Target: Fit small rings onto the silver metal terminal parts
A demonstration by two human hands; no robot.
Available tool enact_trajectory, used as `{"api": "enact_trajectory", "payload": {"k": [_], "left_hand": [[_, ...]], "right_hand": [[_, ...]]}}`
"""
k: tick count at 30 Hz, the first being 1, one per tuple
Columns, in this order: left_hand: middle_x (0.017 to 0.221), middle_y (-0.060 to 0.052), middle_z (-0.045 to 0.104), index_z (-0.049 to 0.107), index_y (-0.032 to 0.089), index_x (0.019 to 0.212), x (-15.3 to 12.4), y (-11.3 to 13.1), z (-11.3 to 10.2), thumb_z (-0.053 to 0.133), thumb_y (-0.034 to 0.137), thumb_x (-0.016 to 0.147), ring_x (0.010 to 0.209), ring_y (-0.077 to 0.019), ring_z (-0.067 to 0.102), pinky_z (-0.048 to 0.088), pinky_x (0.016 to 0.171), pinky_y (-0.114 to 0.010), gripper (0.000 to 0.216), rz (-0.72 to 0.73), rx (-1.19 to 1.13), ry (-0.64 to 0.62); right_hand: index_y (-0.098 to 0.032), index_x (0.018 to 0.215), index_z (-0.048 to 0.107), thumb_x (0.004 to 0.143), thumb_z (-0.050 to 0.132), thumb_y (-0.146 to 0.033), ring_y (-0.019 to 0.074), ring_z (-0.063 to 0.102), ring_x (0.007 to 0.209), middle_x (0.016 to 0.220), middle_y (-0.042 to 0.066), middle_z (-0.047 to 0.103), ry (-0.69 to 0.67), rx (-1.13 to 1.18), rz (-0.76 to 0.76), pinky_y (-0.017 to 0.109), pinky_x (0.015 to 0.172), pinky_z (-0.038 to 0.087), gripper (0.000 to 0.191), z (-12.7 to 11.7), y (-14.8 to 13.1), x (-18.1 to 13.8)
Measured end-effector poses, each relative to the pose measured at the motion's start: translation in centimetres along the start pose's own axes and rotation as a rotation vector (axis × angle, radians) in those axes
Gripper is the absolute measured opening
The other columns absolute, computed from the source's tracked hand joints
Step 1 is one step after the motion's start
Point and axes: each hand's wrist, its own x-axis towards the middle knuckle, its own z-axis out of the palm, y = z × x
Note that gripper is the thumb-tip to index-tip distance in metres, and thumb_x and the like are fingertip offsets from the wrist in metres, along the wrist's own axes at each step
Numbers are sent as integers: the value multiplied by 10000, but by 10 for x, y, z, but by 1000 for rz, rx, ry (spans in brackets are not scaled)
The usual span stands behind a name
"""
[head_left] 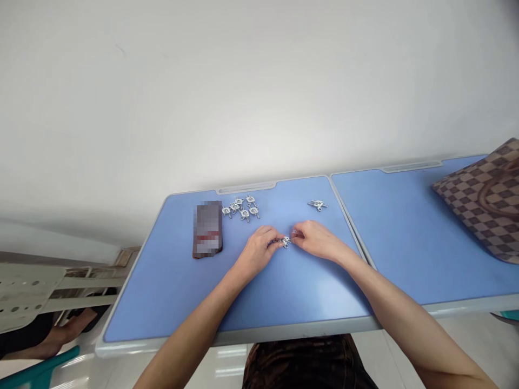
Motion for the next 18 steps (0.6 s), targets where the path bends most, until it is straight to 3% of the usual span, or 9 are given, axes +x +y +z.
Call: {"api": "enact_trajectory", "payload": {"k": [14, 18], "left_hand": [[867, -8, 660, 663, 193, 891, 2, 1, 1, 654, 193, 842, 895, -176, 596, 385, 860, -334, 50, -127, -51, -50], [863, 10, 665, 645, 195, 841, 1, 3, 1, 652, 195, 837, 878, -160, 597, 343, 896, -342, 8, -146, -102, -84]], "right_hand": [[-186, 820, 654, 841, 517, -250, 121, 520, 626, 707, -5, 629, 99, 250, -45, 233, 582, 333, 153, 2, 6, 1], [-183, 777, 649, 822, 526, -263, 118, 500, 614, 673, -19, 604, 70, 345, -34, 236, 566, 337, 153, 9, 6, 4]]}}
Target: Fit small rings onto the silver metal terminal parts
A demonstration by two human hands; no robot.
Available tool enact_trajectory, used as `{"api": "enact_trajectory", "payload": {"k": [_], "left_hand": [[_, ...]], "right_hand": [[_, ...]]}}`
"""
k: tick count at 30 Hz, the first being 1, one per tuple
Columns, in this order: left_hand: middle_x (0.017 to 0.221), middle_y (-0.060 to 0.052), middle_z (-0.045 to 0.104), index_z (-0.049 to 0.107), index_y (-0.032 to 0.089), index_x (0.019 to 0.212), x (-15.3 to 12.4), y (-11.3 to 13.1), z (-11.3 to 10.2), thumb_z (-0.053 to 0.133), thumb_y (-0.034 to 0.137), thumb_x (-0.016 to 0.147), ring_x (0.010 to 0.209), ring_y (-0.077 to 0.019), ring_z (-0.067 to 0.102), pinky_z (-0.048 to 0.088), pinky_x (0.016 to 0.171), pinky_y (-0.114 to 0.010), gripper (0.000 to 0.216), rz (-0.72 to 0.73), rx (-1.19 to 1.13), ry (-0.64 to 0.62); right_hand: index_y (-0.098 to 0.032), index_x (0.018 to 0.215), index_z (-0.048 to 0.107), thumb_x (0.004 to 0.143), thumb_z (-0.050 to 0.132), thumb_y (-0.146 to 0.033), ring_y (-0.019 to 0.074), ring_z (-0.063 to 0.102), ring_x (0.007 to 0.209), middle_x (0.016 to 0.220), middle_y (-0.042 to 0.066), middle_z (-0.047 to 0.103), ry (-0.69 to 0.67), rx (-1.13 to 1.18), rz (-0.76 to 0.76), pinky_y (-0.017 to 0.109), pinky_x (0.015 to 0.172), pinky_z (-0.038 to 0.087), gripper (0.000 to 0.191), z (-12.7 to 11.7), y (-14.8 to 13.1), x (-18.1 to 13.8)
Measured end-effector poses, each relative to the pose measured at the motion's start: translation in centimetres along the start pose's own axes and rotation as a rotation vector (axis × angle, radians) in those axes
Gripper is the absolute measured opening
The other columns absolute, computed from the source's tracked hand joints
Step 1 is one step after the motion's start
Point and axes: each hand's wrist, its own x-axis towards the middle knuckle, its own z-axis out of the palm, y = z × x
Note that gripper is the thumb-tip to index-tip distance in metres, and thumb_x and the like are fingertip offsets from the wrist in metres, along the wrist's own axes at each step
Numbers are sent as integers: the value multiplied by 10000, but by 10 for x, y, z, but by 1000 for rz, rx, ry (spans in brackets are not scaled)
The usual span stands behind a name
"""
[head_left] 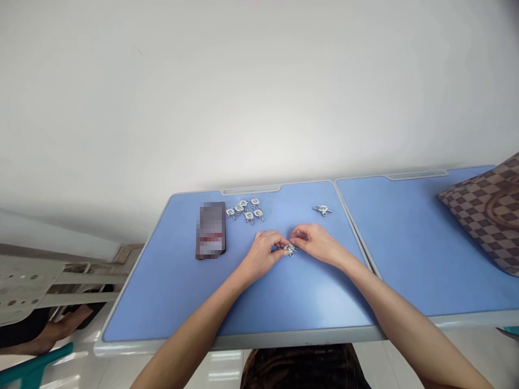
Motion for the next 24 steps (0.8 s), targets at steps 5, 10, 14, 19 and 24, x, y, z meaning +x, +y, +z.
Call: {"api": "enact_trajectory", "payload": {"k": [5, 10, 14, 19, 24], "left_hand": [[842, 28, 668, 636, 205, 821, -3, 6, -1, 647, 188, 835, 860, -155, 597, 322, 907, -347, 25, -17, -17, -28], [846, 21, 670, 628, 206, 834, -7, 7, 2, 621, 188, 867, 873, -160, 590, 329, 905, -349, 38, 52, 31, -13], [857, 0, 661, 623, 203, 870, -10, 3, 5, 576, 228, 909, 863, -163, 580, 354, 896, -348, 66, 137, 101, 5], [871, -23, 642, 615, 193, 935, -12, 0, 7, 539, 214, 927, 845, -172, 552, 379, 899, -357, 80, 242, 228, 23], [856, -19, 635, 608, 195, 927, -14, 5, 5, 535, 196, 924, 819, -169, 547, 402, 873, -354, 73, 235, 246, 15]], "right_hand": [[-180, 758, 631, 795, 544, -277, 119, 501, 626, 676, -26, 594, -133, 64, 16, 235, 563, 349, 135, -1, 4, -3], [-168, 750, 619, 753, 575, -251, 124, 527, 653, 695, -21, 614, -172, 113, 60, 235, 582, 374, 93, -2, 6, -1], [-166, 733, 607, 739, 572, -222, 117, 512, 636, 675, -28, 596, -167, 125, 60, 235, 590, 382, 66, 1, 7, 1], [-168, 733, 609, 742, 572, -226, 115, 515, 628, 674, -29, 602, -154, 120, 70, 236, 586, 383, 69, 2, 7, 0], [-170, 726, 610, 746, 570, -228, 116, 516, 625, 667, -27, 604, -155, 110, 72, 237, 580, 379, 73, 3, 4, -3]]}}
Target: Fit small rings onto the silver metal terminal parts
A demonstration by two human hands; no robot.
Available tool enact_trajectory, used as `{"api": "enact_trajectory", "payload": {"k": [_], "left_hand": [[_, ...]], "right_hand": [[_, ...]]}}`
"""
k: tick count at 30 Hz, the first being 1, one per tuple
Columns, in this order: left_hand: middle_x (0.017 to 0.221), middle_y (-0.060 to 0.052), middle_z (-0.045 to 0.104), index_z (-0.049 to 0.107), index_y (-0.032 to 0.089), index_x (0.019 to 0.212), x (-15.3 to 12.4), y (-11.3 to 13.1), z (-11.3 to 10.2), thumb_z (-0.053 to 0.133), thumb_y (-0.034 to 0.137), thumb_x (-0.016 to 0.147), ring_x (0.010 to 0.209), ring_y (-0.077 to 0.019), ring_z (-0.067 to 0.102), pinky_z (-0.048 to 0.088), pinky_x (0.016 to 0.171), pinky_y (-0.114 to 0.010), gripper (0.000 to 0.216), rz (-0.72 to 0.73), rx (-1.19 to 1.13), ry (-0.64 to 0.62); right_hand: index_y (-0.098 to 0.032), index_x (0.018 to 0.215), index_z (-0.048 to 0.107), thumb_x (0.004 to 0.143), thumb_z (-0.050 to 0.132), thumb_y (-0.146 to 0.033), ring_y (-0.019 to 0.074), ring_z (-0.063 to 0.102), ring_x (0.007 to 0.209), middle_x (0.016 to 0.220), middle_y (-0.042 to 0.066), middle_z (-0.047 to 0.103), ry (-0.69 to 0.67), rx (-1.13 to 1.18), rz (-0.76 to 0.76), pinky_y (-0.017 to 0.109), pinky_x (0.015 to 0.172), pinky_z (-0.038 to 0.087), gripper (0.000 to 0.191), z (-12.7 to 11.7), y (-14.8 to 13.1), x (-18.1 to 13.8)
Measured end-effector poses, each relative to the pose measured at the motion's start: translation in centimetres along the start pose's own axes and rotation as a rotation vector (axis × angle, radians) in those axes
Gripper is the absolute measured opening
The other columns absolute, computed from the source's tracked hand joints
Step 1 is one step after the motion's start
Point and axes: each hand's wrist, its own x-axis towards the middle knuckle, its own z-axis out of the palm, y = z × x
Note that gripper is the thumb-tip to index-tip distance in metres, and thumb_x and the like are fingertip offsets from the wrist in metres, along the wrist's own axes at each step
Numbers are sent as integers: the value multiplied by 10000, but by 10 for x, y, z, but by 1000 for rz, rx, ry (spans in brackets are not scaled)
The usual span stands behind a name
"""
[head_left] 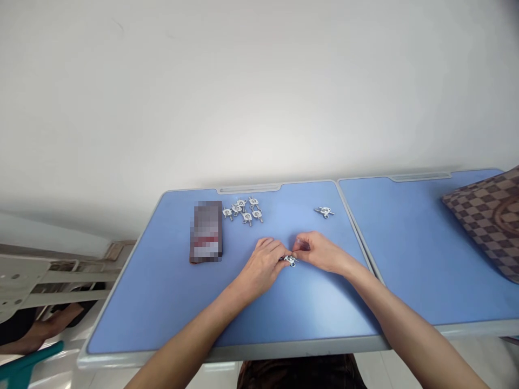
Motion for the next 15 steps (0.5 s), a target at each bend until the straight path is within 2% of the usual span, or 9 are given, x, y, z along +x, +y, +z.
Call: {"api": "enact_trajectory", "payload": {"k": [12, 15], "left_hand": [[862, -21, 611, 576, 195, 909, -2, 7, 1, 501, 144, 926, 842, -178, 547, 417, 829, -348, 92, -33, -9, -18], [884, -20, 610, 571, 202, 929, -3, 8, -1, 574, 173, 881, 868, -188, 541, 412, 859, -366, 56, -33, -10, -26]], "right_hand": [[-178, 734, 609, 761, 566, -243, 115, 509, 622, 672, -29, 607, 14, -21, 5, 233, 567, 365, 82, 1, -2, -5], [-177, 740, 613, 762, 565, -239, 116, 508, 615, 675, -26, 613, 15, -37, 20, 234, 563, 360, 82, 0, -7, -6]]}}
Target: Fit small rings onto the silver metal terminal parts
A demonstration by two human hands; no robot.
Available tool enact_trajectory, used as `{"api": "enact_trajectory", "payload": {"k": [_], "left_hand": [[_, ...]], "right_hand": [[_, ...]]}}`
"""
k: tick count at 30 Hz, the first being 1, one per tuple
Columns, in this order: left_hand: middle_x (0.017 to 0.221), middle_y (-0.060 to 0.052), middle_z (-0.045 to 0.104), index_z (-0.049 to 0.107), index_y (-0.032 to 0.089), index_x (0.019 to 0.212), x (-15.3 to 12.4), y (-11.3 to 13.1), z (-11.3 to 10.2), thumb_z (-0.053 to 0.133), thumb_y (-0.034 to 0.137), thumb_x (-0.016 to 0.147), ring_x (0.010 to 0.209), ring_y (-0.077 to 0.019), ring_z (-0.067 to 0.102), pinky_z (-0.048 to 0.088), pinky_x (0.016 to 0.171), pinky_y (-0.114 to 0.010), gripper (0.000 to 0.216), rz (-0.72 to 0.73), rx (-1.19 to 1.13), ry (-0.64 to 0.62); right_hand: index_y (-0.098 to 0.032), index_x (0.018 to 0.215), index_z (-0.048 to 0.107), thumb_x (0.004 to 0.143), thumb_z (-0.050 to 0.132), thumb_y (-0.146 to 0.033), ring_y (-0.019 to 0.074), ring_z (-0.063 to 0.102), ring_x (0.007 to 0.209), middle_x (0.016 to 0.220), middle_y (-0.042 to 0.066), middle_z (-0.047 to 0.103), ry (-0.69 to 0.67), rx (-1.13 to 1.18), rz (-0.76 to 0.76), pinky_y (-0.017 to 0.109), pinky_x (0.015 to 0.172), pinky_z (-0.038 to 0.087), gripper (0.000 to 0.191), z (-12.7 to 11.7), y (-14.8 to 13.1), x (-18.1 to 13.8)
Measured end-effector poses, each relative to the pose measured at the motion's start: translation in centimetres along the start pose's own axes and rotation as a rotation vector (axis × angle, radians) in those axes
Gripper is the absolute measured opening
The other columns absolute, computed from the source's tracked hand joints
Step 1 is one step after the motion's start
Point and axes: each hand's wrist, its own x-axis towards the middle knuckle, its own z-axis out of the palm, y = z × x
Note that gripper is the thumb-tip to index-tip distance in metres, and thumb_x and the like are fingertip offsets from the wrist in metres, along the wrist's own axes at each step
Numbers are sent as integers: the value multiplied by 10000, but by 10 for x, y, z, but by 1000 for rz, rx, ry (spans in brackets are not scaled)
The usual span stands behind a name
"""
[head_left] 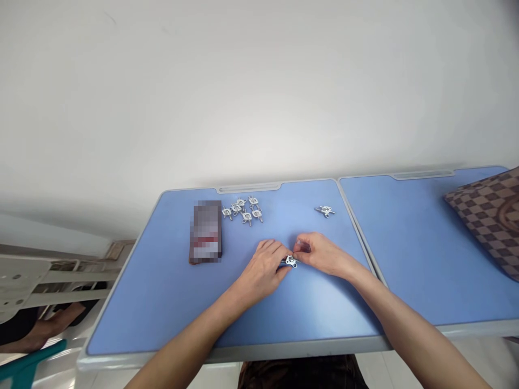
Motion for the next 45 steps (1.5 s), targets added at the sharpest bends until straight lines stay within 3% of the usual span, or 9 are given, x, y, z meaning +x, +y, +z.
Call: {"api": "enact_trajectory", "payload": {"k": [3, 10, 26, 38, 45], "left_hand": [[889, -18, 611, 575, 204, 950, 0, 1, -3, 623, 218, 851, 867, -189, 539, 404, 896, -383, 110, -6, -12, -4], [842, -2, 640, 600, 212, 906, 1, 2, -2, 542, 196, 912, 809, -167, 563, 387, 920, -386, 61, -35, 16, 9], [845, -37, 640, 587, 194, 959, -3, 8, 5, 489, 179, 931, 813, -200, 566, 422, 821, -387, 103, 43, 261, 79], [878, -47, 611, 563, 192, 987, -6, 10, 8, 504, 168, 912, 819, -206, 558, 446, 739, -351, 99, 13, 215, 67], [909, -52, 615, 556, 184, 1019, -6, 11, 8, 553, 256, 908, 833, -215, 556, 452, 750, -366, 132, -9, 199, 53]], "right_hand": [[-173, 738, 616, 764, 565, -235, 118, 510, 614, 677, -19, 618, -6, -12, 9, 236, 560, 356, 84, -1, -4, -1], [-178, 742, 615, 780, 568, -239, 122, 519, 632, 692, -16, 622, -9, -36, 7, 234, 558, 342, 86, -3, -6, -3], [-185, 727, 587, 804, 548, -259, 122, 497, 619, 678, -15, 602, -24, -82, 0, 241, 556, 325, 113, -5, 0, -3], [-194, 715, 580, 799, 551, -283, 122, 487, 602, 663, -21, 590, -40, -112, 45, 240, 533, 320, 126, -7, -5, -5], [-183, 714, 587, 783, 549, -277, 117, 467, 579, 632, -23, 576, -74, -101, 42, 240, 522, 318, 123, -6, -5, -4]]}}
